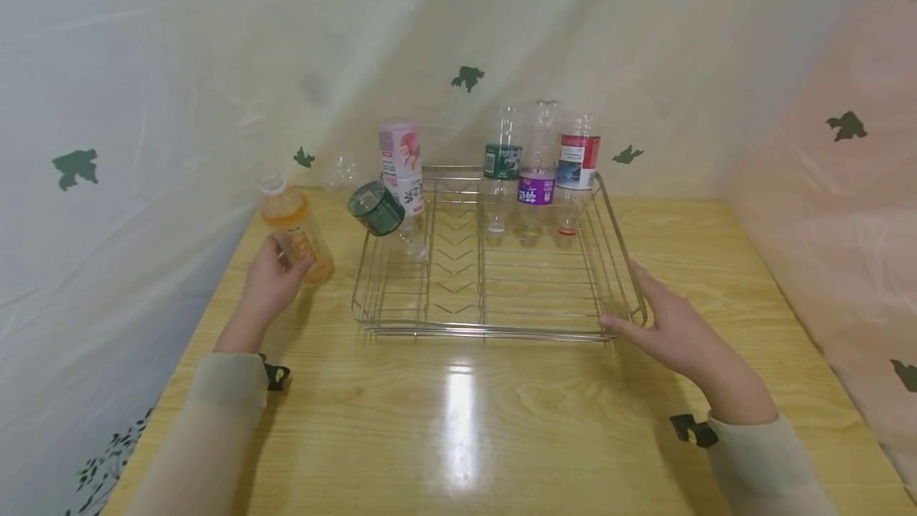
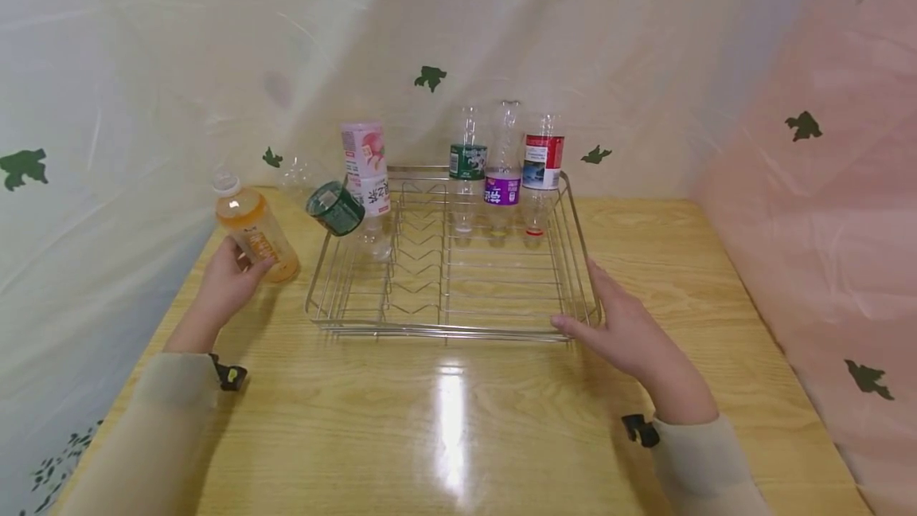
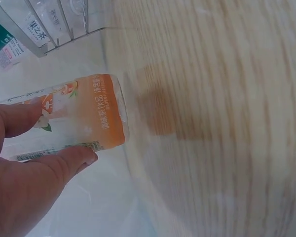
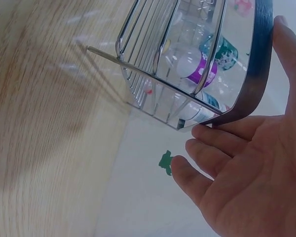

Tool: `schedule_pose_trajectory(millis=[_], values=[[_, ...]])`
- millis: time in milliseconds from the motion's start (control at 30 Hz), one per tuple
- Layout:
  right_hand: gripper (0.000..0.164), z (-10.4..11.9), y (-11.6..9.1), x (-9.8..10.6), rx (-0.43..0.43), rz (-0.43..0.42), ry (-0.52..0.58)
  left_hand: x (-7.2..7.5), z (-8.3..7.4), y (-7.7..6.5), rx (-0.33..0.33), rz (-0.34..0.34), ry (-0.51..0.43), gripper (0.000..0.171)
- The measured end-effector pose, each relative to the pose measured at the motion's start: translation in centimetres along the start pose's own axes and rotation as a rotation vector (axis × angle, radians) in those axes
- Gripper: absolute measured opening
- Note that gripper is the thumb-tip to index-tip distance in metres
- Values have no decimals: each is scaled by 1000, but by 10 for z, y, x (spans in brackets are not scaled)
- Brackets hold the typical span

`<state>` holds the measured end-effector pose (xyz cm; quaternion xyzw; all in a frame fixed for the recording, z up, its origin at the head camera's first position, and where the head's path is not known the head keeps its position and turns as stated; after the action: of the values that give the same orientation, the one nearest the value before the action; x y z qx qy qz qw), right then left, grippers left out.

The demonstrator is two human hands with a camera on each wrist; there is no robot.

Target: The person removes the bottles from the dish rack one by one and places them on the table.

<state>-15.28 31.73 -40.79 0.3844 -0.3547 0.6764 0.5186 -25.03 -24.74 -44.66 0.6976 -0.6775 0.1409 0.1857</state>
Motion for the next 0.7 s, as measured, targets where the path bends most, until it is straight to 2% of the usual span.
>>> schedule_pose_trajectory(millis=[300, 533, 700], values=[[108, 0, 0, 0, -4, 4, 3, 1, 4, 0, -1, 17, -30, 65], [108, -1, 0, -1, -13, 8, -3, 1, 7, 1, -7, 30, -3, 65], [109, -1, 0, -1, -17, 8, -15, 3, 8, 0, -10, 26, 1, 71]])
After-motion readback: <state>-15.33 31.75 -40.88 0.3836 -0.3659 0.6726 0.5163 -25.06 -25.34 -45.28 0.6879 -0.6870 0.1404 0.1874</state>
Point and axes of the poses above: each hand's wrist, its own y-axis towards the middle knuckle, its own x-axis out of the back of the hand, z = x × y, the point moved 2 cm from there along y, towards the middle knuckle, and after that the axes turned 6 degrees about -y, right-handed, at the moved point
